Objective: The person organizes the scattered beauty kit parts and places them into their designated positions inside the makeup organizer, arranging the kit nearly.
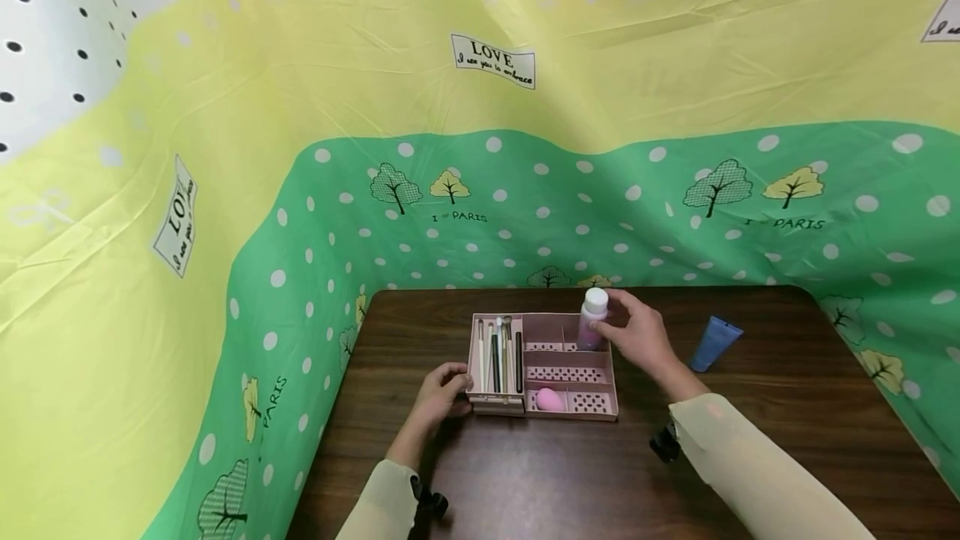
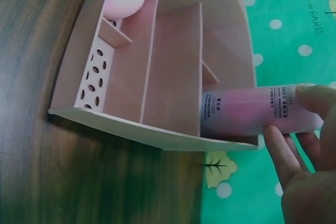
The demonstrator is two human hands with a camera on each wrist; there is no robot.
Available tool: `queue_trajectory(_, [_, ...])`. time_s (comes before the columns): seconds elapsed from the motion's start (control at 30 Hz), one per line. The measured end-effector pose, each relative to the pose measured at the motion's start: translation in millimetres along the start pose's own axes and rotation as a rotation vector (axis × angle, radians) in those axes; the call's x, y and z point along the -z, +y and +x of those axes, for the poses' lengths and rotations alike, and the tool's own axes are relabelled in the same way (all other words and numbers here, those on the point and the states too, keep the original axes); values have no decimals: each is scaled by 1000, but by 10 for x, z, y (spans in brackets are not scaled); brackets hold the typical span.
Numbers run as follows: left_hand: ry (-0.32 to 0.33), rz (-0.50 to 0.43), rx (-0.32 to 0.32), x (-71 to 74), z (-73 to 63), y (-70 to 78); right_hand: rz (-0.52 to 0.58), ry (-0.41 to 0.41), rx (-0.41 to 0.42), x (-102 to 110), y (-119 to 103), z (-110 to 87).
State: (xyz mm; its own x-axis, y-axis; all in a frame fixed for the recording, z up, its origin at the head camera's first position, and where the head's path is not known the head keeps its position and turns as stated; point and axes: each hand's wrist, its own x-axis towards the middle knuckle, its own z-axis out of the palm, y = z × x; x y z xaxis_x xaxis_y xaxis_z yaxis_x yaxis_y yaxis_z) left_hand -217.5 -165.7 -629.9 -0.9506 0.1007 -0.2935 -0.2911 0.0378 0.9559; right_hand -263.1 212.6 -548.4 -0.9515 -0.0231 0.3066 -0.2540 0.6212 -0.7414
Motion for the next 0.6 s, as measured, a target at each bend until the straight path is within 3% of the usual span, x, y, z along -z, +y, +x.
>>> queue_trajectory(0.27, [-2, -2, -14, -31, -92, 119, -22, -72, -46, -150, 31, -18])
queue_trajectory(0.6, [4, -6, 8, -13, -3, 18, -33, -105, -61, -256, 41, -58])
